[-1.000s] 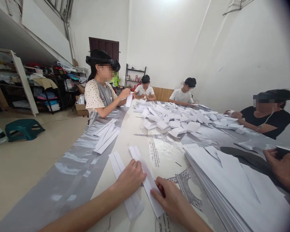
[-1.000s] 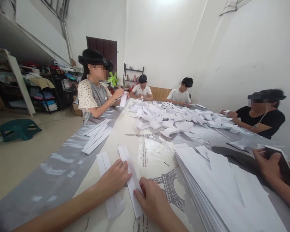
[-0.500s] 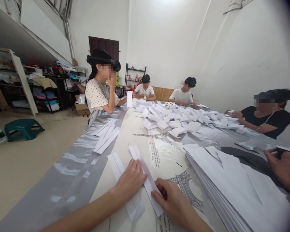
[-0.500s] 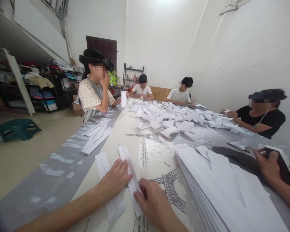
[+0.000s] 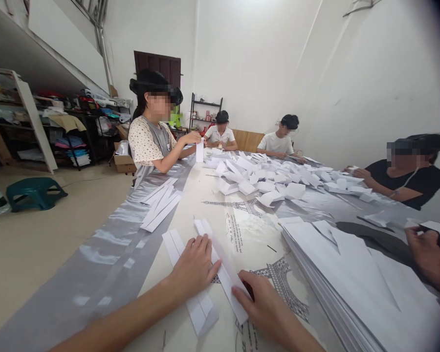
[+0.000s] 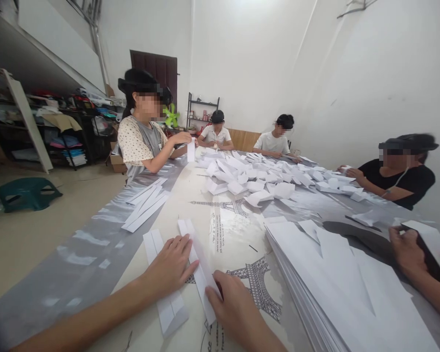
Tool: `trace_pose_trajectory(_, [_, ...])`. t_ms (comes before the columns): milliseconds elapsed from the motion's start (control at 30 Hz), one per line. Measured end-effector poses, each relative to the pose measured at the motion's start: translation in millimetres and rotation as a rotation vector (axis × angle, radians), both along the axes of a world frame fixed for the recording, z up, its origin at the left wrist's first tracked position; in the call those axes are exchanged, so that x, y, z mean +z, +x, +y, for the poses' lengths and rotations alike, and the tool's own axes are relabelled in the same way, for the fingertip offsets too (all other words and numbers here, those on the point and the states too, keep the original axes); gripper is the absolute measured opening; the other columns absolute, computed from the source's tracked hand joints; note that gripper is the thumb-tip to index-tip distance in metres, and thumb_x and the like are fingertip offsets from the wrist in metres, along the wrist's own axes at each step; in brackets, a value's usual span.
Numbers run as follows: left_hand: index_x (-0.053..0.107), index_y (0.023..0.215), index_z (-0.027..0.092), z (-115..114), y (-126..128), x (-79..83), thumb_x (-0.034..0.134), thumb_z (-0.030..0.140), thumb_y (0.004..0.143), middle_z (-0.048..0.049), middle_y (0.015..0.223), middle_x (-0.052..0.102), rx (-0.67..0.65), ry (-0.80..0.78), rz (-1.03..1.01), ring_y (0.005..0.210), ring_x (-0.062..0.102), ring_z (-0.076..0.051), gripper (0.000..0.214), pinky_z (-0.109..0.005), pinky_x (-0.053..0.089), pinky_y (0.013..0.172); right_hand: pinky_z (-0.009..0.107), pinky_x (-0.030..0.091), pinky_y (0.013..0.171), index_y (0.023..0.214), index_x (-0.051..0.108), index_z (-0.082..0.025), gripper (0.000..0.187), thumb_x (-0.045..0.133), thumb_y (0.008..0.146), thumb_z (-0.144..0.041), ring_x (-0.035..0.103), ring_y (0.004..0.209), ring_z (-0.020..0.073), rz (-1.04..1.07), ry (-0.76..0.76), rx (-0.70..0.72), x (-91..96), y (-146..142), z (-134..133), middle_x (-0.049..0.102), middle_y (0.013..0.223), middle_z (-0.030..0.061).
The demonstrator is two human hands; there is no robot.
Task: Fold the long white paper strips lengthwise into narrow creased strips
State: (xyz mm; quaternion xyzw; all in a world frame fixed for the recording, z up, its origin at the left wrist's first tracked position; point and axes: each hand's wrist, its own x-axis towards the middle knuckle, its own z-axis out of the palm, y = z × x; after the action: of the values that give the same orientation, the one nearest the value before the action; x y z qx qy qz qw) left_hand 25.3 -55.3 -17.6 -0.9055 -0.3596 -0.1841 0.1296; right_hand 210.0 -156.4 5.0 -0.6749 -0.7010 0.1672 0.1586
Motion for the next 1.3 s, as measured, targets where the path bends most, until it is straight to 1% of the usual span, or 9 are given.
trace_pose_trajectory(233, [0.063,0.12,0.003,10.7,-6.1,4.4,0.041,0.044,0.099,-0.0209,0.122,0.063,-0.008,-0.034,-0.01,0.119,0.053,-0.034,0.051,-0.051,0.037,0.104,0.027,0.03,0.057,0.068,0.033,-0.022,0.03,0.043,0.096,-0.03,0.047,0.062,0.0169,0.063,0.083,-0.022,3.9,7.8,3.9,0.051,0.065,-0.0009])
trace_pose_trajectory(367, [0.054,0.133,0.002,12.4,-5.2,10.5,0.041,0.038,0.1,-0.0238,0.134,0.057,-0.003,0.036,0.001,0.124,0.052,-0.035,0.051,-0.055,0.035,0.107,0.028,0.035,0.059,0.074,0.044,-0.022,0.027,0.038,0.1,-0.026,0.049,0.063,0.0163,0.051,0.193,0.029,8.4,19.5,11.4,0.054,0.072,0.0006])
trace_pose_trajectory(500, [0.034,0.15,0.008,6.9,-1.0,20.4,0.037,0.016,0.1,-0.0191,0.158,0.031,-0.119,0.226,0.019,0.145,0.03,-0.033,0.051,-0.054,0.024,0.116,0.028,0.038,0.061,0.085,0.055,-0.021,0.03,0.031,0.103,-0.023,0.051,0.068,0.0161,-0.053,0.326,0.107,12.4,34.5,16.5,0.057,0.09,0.0054])
trace_pose_trajectory(567, [0.034,0.15,0.011,8.1,-1.4,21.4,0.036,0.003,0.096,-0.0169,0.155,0.037,-0.199,0.262,0.019,0.144,0.033,-0.03,0.054,-0.052,0.022,0.118,0.03,0.039,0.065,0.087,0.058,-0.021,0.031,0.031,0.103,-0.021,0.051,0.071,0.0169,-0.119,0.405,0.141,13.2,40.9,16.8,0.057,0.094,0.007])
trace_pose_trajectory(667, [0.046,0.139,0.013,17.8,-6.4,15.7,0.035,-0.004,0.094,-0.0124,0.126,0.063,-0.252,0.178,-0.023,0.12,0.057,-0.023,0.049,-0.051,0.027,0.116,0.032,0.04,0.07,0.086,0.062,-0.02,0.032,0.035,0.102,-0.016,0.053,0.079,0.0189,-0.19,0.451,0.257,13.5,45.7,14.7,0.059,0.093,0.0076])
trace_pose_trajectory(800, [0.065,0.1,0.018,32.2,-15.4,9.9,0.041,0.003,0.097,-0.0044,0.096,0.068,-0.383,0.014,-0.074,0.093,0.063,-0.017,0.028,-0.043,0.041,0.106,0.031,0.039,0.066,0.082,0.061,-0.02,0.028,0.04,0.099,-0.013,0.055,0.078,0.0182,-0.246,0.337,0.403,14.2,40.5,9.8,0.059,0.09,0.0058])
trace_pose_trajectory(900, [0.069,0.098,0.018,37.6,-22.4,14.4,0.047,0.015,0.1,-0.0054,0.101,0.071,-0.515,-0.125,-0.106,0.097,0.062,-0.016,0.022,-0.03,0.05,0.091,0.03,0.04,0.064,0.087,0.061,-0.02,0.014,0.05,0.093,-0.013,0.056,0.08,0.0185,-0.197,0.252,0.37,15.9,33.2,6.6,0.06,0.093,0.0047])
trace_pose_trajectory(1000, [0.071,0.111,0.022,42.2,-30.2,20.0,0.05,0.025,0.101,-0.0048,0.113,0.072,-0.604,-0.253,-0.119,0.105,0.062,-0.016,0.024,-0.028,0.049,0.091,0.031,0.043,0.067,0.096,0.062,-0.021,0.008,0.063,0.088,-0.022,0.058,0.084,0.0199,-0.122,0.183,0.284,18.1,27.7,4.1,0.061,0.095,0.0038])
trace_pose_trajectory(1300, [0.075,0.108,0.025,50.9,-33.6,15.7,0.053,0.031,0.1,-0.0036,0.116,0.073,-0.595,-0.425,-0.215,0.107,0.064,-0.016,0.024,-0.029,0.049,0.094,0.029,0.041,0.063,0.1,0.065,-0.023,0.012,0.064,0.09,-0.03,0.06,0.083,0.0193,-0.085,0.177,0.212,12.2,20.6,5.0,0.063,0.097,0.003])
